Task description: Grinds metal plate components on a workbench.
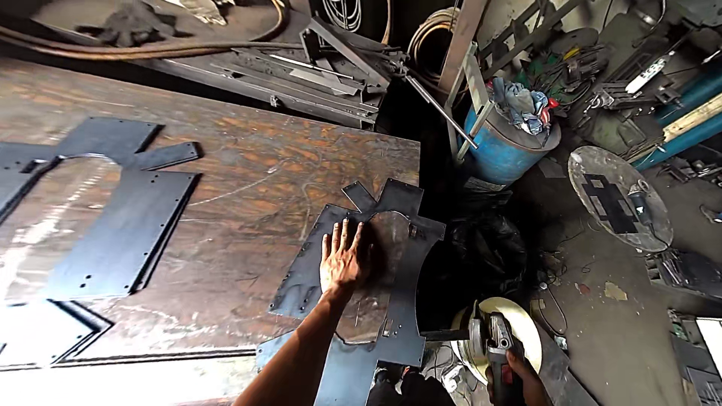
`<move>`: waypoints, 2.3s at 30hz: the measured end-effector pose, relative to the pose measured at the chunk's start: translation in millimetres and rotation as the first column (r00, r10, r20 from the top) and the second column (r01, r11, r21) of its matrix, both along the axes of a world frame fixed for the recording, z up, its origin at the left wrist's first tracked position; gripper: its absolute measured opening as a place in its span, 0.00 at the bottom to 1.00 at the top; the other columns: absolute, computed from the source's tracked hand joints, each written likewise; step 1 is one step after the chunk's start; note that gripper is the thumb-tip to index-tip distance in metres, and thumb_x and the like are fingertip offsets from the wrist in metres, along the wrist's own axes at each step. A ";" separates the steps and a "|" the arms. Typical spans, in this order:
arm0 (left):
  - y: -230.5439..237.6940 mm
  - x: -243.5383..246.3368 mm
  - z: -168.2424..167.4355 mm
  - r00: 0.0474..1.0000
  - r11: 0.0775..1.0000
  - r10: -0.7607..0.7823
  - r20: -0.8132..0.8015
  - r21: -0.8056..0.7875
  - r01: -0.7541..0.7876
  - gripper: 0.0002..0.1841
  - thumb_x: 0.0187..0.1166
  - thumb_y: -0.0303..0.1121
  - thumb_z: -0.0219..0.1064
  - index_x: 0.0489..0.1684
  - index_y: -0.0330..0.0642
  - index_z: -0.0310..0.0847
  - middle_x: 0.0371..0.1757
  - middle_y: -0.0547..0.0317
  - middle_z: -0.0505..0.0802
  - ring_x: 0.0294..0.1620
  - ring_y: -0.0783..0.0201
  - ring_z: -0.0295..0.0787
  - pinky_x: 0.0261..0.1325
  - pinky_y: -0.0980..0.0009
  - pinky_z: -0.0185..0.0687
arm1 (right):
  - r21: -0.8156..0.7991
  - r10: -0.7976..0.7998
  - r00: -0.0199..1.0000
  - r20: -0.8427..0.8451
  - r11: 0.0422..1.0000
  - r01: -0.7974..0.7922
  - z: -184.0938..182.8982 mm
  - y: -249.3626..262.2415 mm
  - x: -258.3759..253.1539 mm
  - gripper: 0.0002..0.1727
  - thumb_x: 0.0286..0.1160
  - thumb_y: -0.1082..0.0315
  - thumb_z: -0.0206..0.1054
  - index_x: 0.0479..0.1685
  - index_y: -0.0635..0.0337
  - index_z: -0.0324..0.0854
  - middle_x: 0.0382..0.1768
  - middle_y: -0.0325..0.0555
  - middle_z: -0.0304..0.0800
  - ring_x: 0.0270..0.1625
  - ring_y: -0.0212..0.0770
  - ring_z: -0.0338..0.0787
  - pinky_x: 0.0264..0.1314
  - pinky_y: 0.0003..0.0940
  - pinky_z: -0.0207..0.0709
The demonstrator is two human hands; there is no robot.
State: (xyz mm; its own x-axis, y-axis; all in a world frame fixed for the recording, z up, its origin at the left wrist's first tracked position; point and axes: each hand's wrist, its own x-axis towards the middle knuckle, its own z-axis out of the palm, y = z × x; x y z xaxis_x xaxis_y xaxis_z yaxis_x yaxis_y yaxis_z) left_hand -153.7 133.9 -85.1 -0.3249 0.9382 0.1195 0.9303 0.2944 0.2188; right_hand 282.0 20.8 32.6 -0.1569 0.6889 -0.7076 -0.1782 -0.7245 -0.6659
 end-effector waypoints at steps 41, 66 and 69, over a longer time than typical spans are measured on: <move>4.6 0.5 -0.6 1.000 1.000 0.019 -0.009 -0.014 -0.019 0.37 0.83 0.63 0.35 0.93 0.66 0.59 0.96 0.59 0.57 0.98 0.52 0.43 0.94 0.41 0.35 | -0.295 -0.076 0.922 -0.380 0.955 -0.042 -74.8 170.0 -78.0 0.43 0.72 0.24 0.53 0.49 0.63 0.77 0.29 0.50 0.85 0.28 0.47 0.90 0.35 0.46 0.90; 4.5 1.9 0.0 1.000 0.999 0.025 -0.011 -0.046 -0.025 0.38 0.83 0.65 0.35 0.93 0.65 0.59 0.96 0.58 0.57 0.98 0.52 0.43 0.94 0.42 0.33 | -0.324 -0.128 0.953 -0.276 0.946 0.033 -69.8 138.2 -107.9 0.37 0.84 0.35 0.45 0.54 0.66 0.74 0.31 0.53 0.85 0.28 0.47 0.90 0.33 0.43 0.90; 4.5 1.4 -0.4 0.999 0.998 0.035 -0.015 -0.049 -0.036 0.38 0.82 0.66 0.34 0.93 0.65 0.59 0.96 0.58 0.57 0.98 0.52 0.43 0.94 0.42 0.34 | -0.323 -0.138 0.955 -0.262 0.945 0.048 -70.8 142.0 -115.0 0.37 0.85 0.36 0.44 0.54 0.67 0.74 0.30 0.54 0.85 0.27 0.48 0.90 0.32 0.44 0.90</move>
